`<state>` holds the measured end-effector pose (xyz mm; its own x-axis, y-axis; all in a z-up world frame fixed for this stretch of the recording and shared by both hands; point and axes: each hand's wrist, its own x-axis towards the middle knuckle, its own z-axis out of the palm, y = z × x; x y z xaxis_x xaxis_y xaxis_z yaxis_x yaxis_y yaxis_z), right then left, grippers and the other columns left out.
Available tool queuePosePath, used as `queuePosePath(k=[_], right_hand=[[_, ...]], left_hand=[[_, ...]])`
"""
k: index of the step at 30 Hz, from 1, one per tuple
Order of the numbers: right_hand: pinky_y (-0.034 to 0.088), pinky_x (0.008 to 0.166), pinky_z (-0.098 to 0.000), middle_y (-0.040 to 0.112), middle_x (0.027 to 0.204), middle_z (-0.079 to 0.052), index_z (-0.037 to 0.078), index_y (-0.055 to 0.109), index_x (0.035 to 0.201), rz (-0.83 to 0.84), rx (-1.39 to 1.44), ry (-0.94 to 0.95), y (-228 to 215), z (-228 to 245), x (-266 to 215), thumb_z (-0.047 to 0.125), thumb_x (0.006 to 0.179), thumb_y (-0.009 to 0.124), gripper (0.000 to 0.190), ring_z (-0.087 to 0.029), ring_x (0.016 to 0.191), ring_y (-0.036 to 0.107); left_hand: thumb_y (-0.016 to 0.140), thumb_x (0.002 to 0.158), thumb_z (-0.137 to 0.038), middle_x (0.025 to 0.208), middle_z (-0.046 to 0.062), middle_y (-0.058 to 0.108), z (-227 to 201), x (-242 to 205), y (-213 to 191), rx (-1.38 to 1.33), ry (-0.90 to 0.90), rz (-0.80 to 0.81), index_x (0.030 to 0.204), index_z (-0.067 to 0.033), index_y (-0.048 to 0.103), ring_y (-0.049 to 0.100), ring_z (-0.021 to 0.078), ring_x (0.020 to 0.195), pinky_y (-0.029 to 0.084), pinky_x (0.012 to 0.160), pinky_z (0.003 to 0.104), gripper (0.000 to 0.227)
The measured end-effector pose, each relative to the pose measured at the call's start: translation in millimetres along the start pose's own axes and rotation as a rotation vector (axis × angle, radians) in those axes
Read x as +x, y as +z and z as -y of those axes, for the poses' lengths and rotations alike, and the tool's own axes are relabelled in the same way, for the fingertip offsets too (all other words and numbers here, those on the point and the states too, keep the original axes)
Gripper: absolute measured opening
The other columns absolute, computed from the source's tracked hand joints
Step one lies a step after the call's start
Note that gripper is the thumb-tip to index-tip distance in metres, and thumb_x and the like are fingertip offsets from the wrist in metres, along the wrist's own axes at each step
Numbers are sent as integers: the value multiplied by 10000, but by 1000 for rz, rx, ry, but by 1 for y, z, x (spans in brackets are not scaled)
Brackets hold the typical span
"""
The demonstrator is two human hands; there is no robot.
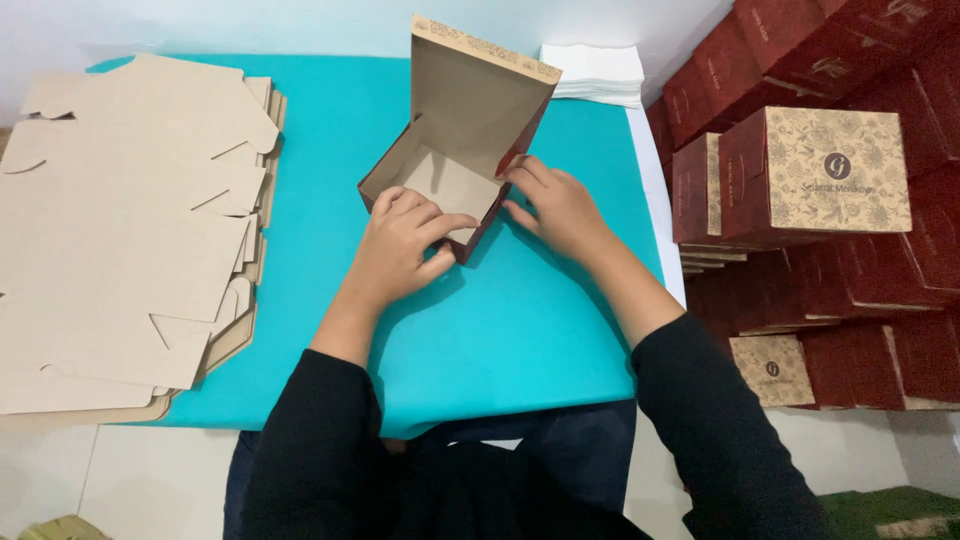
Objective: The person assembles a flat cardboard piece into a box by folding the sides and tucking the flaps. They then place a white tissue paper inside the box and close the lid.
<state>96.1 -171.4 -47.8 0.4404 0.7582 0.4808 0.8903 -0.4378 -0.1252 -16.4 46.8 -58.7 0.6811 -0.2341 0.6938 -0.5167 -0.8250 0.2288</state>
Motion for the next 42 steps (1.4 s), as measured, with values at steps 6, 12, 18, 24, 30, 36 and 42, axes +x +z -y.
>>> queuePosePath(k=[6, 12, 18, 24, 30, 36, 42], right_hand=[[497, 763, -346, 561, 893, 14, 145, 597, 980, -49, -49, 10, 0, 8, -5, 163, 889, 675, 121, -208, 855, 620], [495, 658, -337, 561, 837, 27, 190, 603, 1007, -112, -53, 5, 1, 20, -8, 185, 887, 671, 138, -199, 763, 632], [498, 692, -327, 643, 863, 48, 199, 624, 1003, -149, 34, 75, 15, 9, -15, 177, 871, 705, 157, -187, 816, 658], [491, 768, -352, 683, 895, -14, 133, 613, 987, -114, 211, 161, 7, 8, -15, 83, 884, 682, 133, -227, 869, 667], [477, 792, -338, 691, 917, 11, 150, 622, 998, -107, 152, 121, 2, 11, -13, 79, 871, 694, 162, -199, 905, 665], [473, 719, -310, 623, 811, 6, 159, 632, 1054, -130, 28, 36, 1, 20, -8, 134, 905, 675, 158, -196, 805, 641], [502, 697, -343, 625, 835, -42, 119, 636, 1058, -154, 42, 23, -7, 28, -4, 134, 915, 668, 148, -244, 811, 642]], left_hand=[[683, 686, -536, 783, -18, 582, -15, 14, -17, 136, -14, -91, 1093, -222, 665, 562, 164, 827, 407, 963, 421, 515], [880, 547, -312, 703, -38, 579, -1, 1, 30, 403, 30, -107, 1083, -198, 653, 546, 129, 820, 359, 1050, 428, 594], [810, 761, -219, 658, -46, 665, 11, -3, 18, 111, -129, -33, 922, -173, 631, 620, 99, 699, 379, 1004, 353, 245], [723, 864, -206, 659, 35, 664, 19, -10, 17, 24, -204, 71, 945, -122, 617, 665, 191, 685, 355, 1015, 391, 158], [698, 886, -183, 642, 67, 643, 12, -5, 16, 87, -184, 18, 950, -87, 600, 662, 208, 663, 363, 1001, 379, 151], [722, 850, -192, 617, 64, 646, 10, -4, 19, 192, -145, 19, 970, -105, 603, 651, 177, 677, 366, 977, 352, 191], [738, 846, -210, 642, 62, 657, 7, -2, 17, 200, -158, 39, 980, -114, 606, 642, 172, 693, 364, 971, 360, 211]])
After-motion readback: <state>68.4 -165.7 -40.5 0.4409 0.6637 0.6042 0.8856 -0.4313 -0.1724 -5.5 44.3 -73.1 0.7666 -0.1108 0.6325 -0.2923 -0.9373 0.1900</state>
